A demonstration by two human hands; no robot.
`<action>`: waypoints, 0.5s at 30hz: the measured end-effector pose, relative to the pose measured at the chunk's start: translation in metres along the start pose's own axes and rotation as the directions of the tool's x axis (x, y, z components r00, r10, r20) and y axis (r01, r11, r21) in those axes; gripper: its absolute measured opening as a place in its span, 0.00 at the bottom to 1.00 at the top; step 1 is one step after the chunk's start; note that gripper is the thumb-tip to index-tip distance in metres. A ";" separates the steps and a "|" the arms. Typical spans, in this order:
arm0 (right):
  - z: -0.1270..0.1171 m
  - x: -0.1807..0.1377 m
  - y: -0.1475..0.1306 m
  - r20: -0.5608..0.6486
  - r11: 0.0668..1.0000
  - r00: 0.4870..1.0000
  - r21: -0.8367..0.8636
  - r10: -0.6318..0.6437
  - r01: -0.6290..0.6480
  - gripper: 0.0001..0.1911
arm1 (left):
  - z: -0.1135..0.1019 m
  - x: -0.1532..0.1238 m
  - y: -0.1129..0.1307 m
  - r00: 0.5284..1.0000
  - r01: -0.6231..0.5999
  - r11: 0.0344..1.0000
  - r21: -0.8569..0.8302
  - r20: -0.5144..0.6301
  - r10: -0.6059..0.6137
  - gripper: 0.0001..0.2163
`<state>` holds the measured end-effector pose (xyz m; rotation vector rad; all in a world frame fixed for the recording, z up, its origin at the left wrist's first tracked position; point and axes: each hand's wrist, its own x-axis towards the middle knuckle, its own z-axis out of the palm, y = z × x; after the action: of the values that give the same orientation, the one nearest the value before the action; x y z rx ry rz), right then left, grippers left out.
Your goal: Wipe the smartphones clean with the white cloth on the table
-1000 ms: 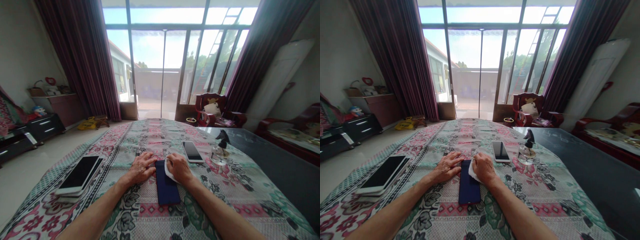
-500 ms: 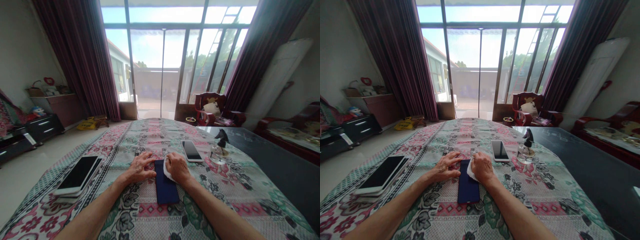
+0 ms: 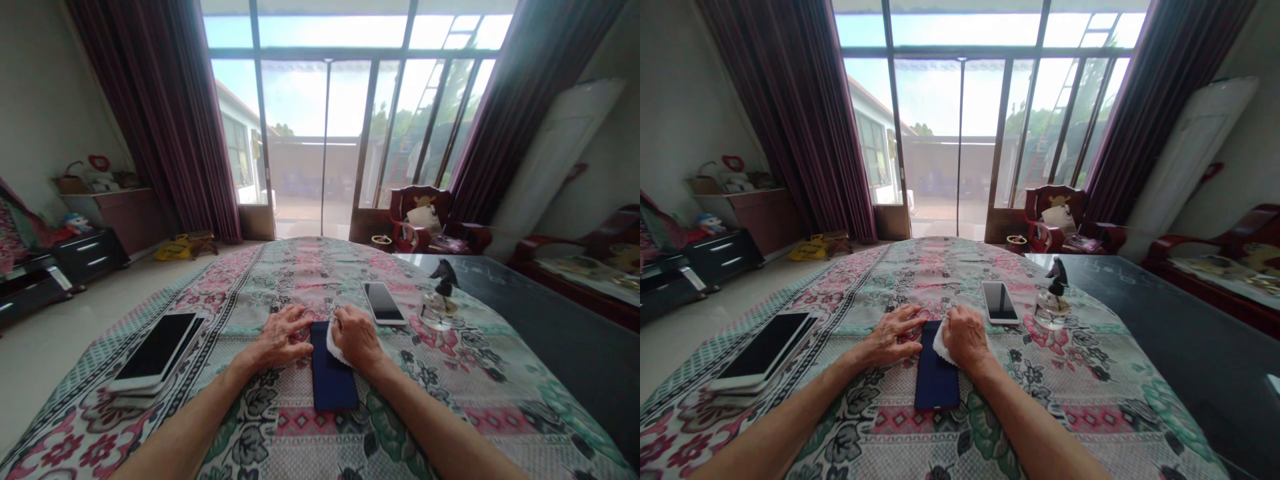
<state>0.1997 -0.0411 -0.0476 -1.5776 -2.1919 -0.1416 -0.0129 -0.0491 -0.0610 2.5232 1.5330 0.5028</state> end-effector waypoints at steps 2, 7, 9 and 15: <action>-0.001 -0.001 -0.001 0.000 1.000 1.000 -0.014 0.003 -0.003 0.10 | -0.002 0.000 0.002 1.000 0.000 1.000 -0.002 0.015 0.000 0.27; -0.001 -0.003 -0.001 -0.011 1.000 1.000 -0.028 -0.001 0.001 0.09 | -0.005 -0.002 0.004 0.999 0.005 1.000 -0.006 0.045 -0.005 0.27; 0.000 -0.004 0.000 -0.009 1.000 1.000 -0.031 -0.001 0.001 0.08 | -0.006 -0.002 0.003 0.998 0.006 1.000 -0.011 0.056 -0.006 0.29; 0.004 -0.002 0.000 -0.016 1.000 1.000 -0.024 0.012 -0.012 0.09 | -0.006 -0.001 0.003 0.995 0.007 1.000 -0.003 0.100 -0.006 0.29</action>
<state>0.1996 -0.0420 -0.0518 -1.5969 -2.1762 -0.1774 -0.0132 -0.0514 -0.0547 2.4989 1.5026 0.3721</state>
